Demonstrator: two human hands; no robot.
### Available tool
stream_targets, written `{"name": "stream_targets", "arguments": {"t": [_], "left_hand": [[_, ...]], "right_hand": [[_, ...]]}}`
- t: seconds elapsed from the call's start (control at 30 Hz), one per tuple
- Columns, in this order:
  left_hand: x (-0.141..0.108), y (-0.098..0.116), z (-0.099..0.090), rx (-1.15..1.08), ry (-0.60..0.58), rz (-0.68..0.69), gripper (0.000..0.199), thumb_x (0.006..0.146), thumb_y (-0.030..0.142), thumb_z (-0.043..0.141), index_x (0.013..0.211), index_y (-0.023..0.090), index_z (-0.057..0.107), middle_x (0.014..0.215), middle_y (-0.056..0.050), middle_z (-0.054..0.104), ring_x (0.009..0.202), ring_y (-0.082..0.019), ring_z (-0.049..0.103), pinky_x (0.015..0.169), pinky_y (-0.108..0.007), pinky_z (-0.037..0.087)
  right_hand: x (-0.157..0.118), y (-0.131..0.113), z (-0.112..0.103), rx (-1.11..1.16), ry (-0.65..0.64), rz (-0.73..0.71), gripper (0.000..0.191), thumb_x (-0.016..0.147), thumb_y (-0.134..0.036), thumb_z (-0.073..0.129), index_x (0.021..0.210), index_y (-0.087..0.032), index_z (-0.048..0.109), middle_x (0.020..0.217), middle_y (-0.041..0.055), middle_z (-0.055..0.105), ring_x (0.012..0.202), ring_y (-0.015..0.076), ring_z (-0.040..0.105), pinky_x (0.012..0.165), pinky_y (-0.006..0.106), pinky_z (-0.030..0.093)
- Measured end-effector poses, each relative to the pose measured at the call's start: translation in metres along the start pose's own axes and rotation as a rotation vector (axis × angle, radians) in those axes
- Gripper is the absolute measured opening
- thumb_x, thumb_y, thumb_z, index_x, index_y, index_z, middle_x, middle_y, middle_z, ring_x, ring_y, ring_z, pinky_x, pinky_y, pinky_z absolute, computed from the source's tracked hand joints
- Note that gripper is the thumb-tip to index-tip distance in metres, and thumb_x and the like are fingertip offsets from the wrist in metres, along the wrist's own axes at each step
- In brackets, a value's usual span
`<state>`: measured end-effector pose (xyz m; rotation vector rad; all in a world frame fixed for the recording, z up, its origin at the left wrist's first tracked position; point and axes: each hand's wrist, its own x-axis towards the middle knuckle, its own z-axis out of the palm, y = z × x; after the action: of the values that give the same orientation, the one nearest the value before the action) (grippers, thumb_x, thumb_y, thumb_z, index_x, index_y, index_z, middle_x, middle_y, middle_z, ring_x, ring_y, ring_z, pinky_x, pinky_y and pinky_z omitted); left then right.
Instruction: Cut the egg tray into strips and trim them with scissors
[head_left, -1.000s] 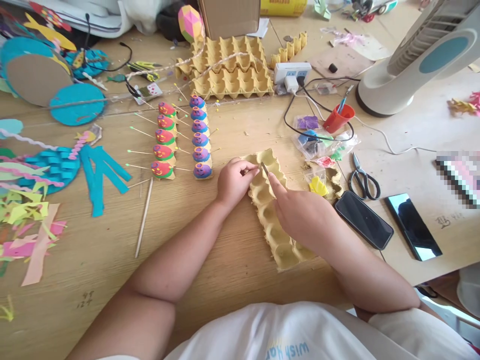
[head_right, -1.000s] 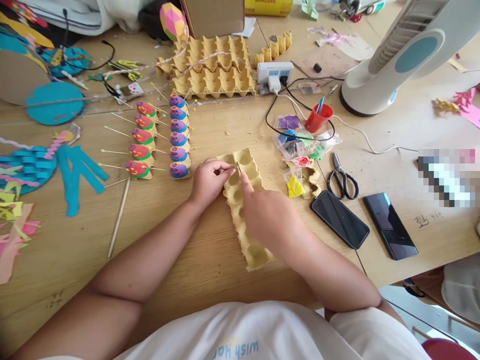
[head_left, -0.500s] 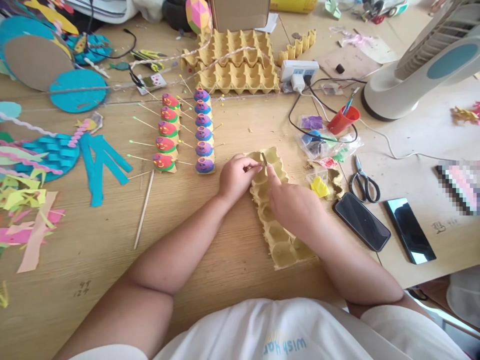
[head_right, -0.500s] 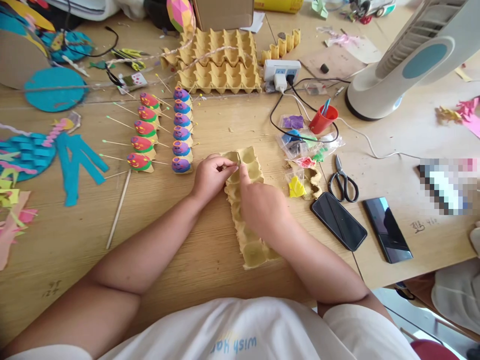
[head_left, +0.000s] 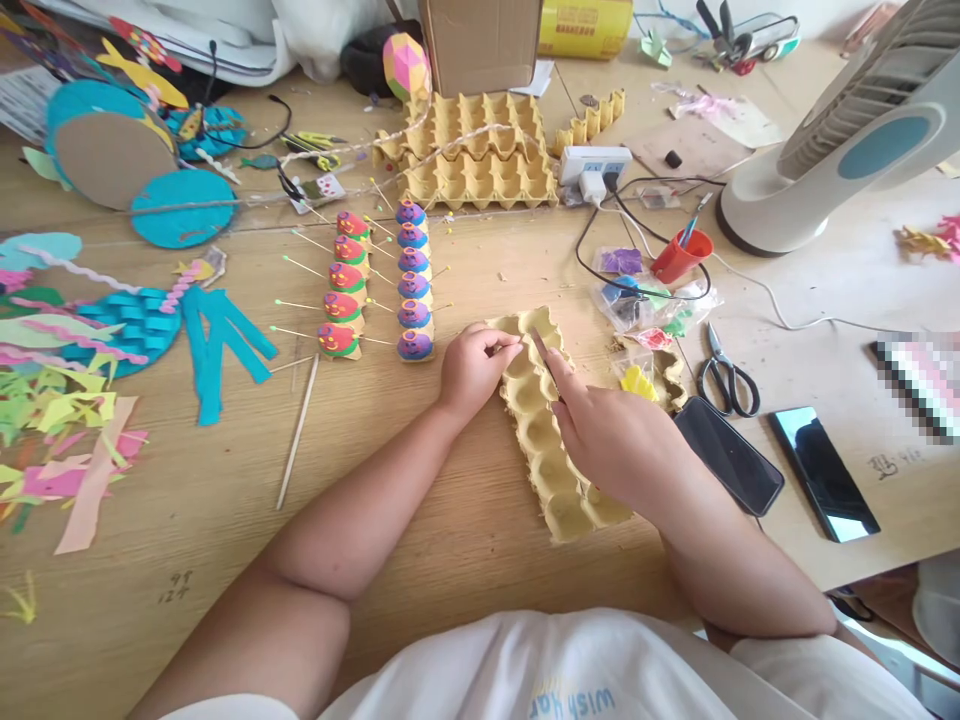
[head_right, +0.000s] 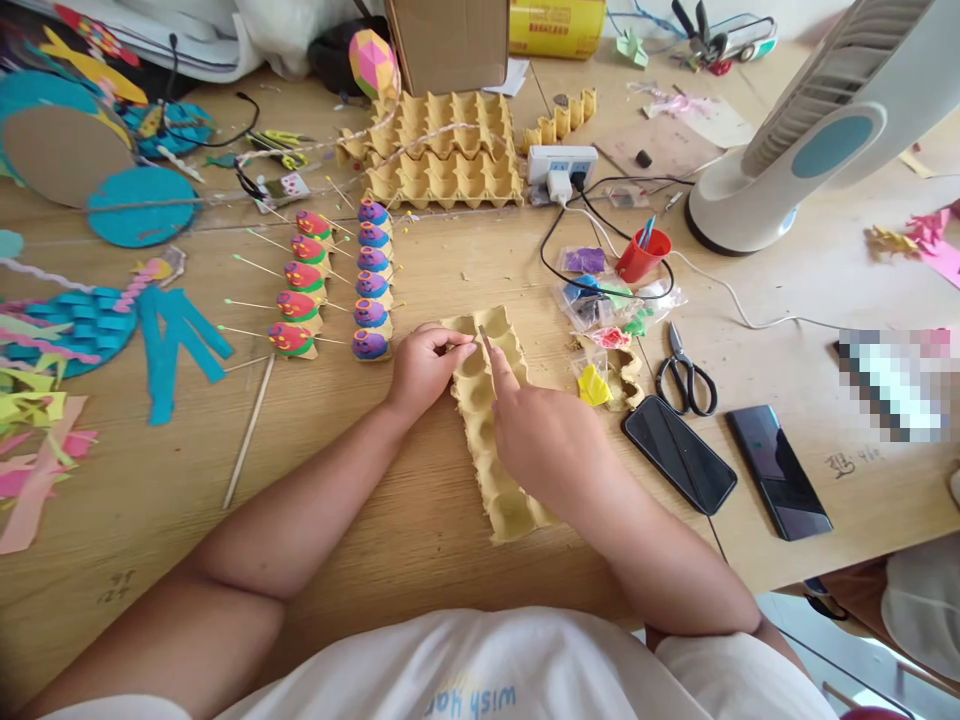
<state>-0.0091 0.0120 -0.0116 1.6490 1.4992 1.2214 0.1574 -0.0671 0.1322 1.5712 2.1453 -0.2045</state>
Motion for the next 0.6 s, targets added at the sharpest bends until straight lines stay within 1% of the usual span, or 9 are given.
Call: {"name": "stream_targets", "arguments": {"t": [0.13, 0.27, 0.43, 0.6], "left_hand": [[0.001, 0.000, -0.001, -0.010, 0.002, -0.005, 0.007, 0.081, 0.016, 0.083, 0.085, 0.022, 0.085, 0.080, -0.001, 0.073, 0.073, -0.015, 0.063, 0.071, -0.028, 0.050], [0.002, 0.000, -0.001, -0.011, -0.009, -0.006, 0.007, 0.081, 0.017, 0.084, 0.085, 0.023, 0.085, 0.081, 0.000, 0.074, 0.074, -0.015, 0.063, 0.073, -0.028, 0.051], [0.002, 0.000, -0.001, -0.003, -0.018, -0.011, 0.007, 0.082, 0.016, 0.084, 0.086, 0.023, 0.085, 0.083, -0.001, 0.075, 0.075, -0.015, 0.063, 0.075, -0.029, 0.051], [0.002, 0.002, -0.002, 0.014, -0.027, -0.032, 0.007, 0.082, 0.017, 0.083, 0.085, 0.023, 0.085, 0.083, -0.001, 0.075, 0.075, -0.015, 0.063, 0.075, -0.029, 0.051]], "right_hand": [[0.006, -0.003, 0.007, -0.014, 0.014, -0.016, 0.069, 0.112, -0.027, 0.034, 0.175, -0.006, 0.013, 0.088, 0.0108, 0.080, 0.075, 0.0219, 0.075, 0.053, 0.032, 0.030], [0.009, -0.003, 0.010, -0.002, 0.007, -0.019, 0.072, 0.110, -0.026, 0.037, 0.175, -0.007, 0.011, 0.087, 0.0100, 0.079, 0.074, 0.0233, 0.075, 0.054, 0.032, 0.032], [0.009, -0.006, 0.012, -0.011, 0.016, -0.023, 0.071, 0.109, -0.024, 0.036, 0.175, -0.007, 0.014, 0.089, 0.0120, 0.079, 0.075, 0.0239, 0.076, 0.054, 0.030, 0.036], [0.016, -0.012, 0.018, -0.036, 0.021, -0.019, 0.080, 0.107, -0.024, 0.041, 0.174, -0.004, 0.003, 0.090, 0.0135, 0.080, 0.075, 0.0233, 0.077, 0.055, 0.028, 0.043]]}}
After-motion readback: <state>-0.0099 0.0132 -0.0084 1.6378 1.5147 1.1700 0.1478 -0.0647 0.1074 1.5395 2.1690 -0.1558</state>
